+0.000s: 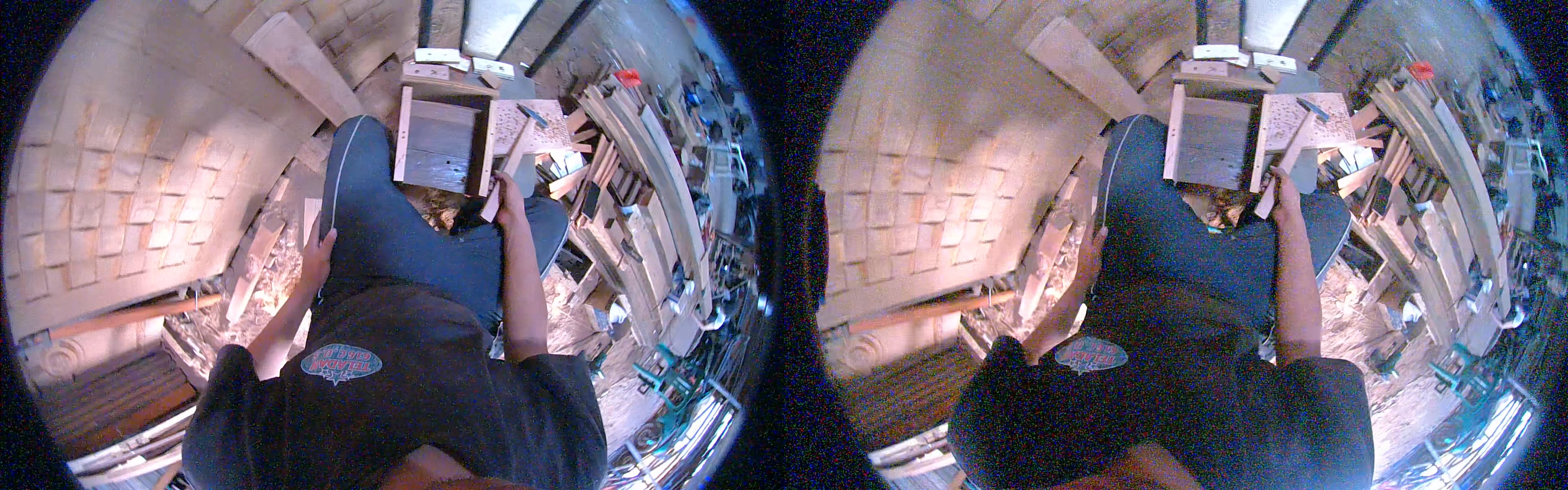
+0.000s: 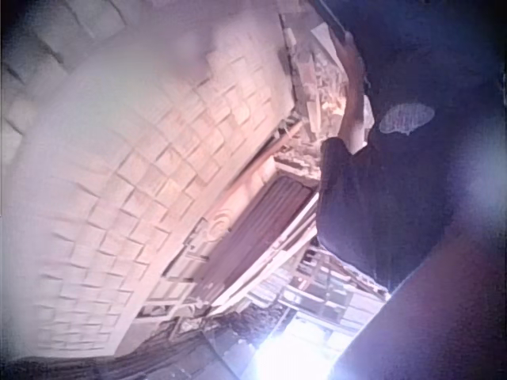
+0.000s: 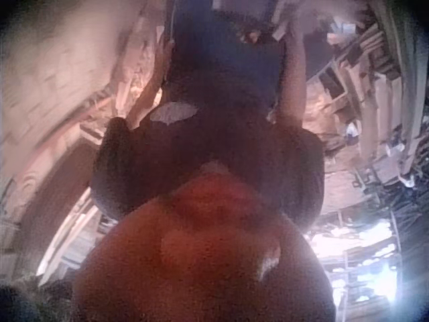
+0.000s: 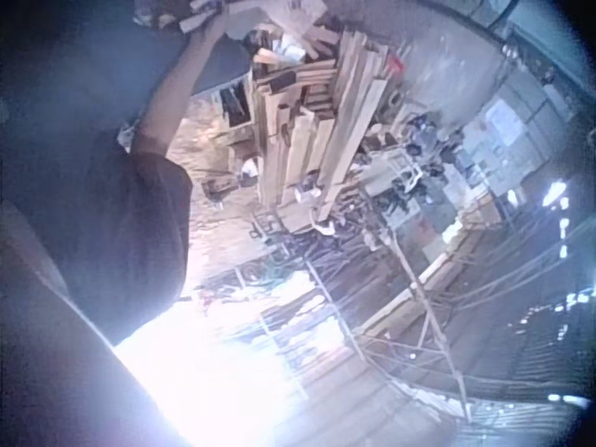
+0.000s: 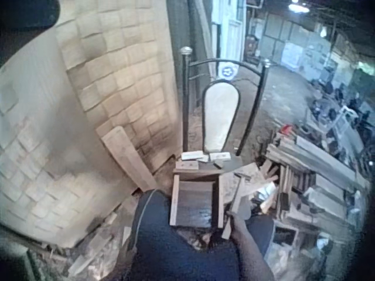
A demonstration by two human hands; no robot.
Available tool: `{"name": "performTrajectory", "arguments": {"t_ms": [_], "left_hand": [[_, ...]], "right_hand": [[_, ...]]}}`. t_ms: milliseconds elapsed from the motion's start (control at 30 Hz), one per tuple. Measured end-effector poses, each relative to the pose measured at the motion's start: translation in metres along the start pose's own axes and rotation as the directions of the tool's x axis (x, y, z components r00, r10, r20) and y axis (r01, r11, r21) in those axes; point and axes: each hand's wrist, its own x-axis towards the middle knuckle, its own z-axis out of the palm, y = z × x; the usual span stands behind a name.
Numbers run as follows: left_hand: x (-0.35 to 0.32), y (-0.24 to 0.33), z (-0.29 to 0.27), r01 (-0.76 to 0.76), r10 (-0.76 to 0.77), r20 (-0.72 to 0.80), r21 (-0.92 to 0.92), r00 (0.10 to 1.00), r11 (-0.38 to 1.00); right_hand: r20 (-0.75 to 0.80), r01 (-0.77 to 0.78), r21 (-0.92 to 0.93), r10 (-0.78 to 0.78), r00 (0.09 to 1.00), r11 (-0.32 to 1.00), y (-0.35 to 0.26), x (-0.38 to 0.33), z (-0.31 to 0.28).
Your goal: The person assembles pieces of wood to form a small box, placing boards together and securing them by hand.
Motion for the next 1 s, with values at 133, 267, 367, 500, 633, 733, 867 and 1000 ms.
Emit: {"name": "performTrajectory", "arguments": {"t_ms": [133,267,367,500,633,733,867,1000], "left_hand": [[0.004,0.003,-0.001,-0.042,0.041,0.013,0.060,0.999,0.997],[-0.002,0.006,0.001,0.025,-0.018,-0.044,0.159,0.999,0.987],[-0.002,0.011,0.002,-0.004,0.003,-0.004,-0.035,1.000,0.999],[0.000,0.011,0.003,0.068,-0.067,0.010,-0.023,0.998,0.997],[0.001,-0.001,-0.002,0.012,-0.012,0.027,0.006,1.000,1.000],[0.004,-0.014,-0.007,0.043,-0.044,0.033,0.042,0.998,0.998],[0.004,-0.020,-0.010,0.052,-0.054,0.023,0.074,0.998,0.996],[0.003,-0.014,-0.010,0.159,-0.158,0.087,0.001,0.984,0.987]], "right_hand": [[0.101,0.044,0.169,-0.062,0.993,0.985,-0.017,-0.029,0.025],[0.080,0.034,0.236,-0.054,0.995,0.971,-0.024,-0.040,0.034],[0.113,-0.013,0.245,-0.015,0.994,0.969,-0.022,-0.035,0.032],[0.128,0.057,0.202,-0.084,0.988,0.978,-0.018,-0.028,0.027],[0.051,0.062,0.194,-0.074,0.996,0.979,-0.017,-0.030,0.031],[-0.179,0.167,0.006,-0.163,0.970,0.986,-0.018,-0.034,0.037],[-0.318,0.399,-0.085,-0.404,0.858,0.913,-0.024,-0.036,0.042],[-0.295,0.434,-0.093,-0.441,0.847,0.896,-0.026,-0.035,0.039]]}}
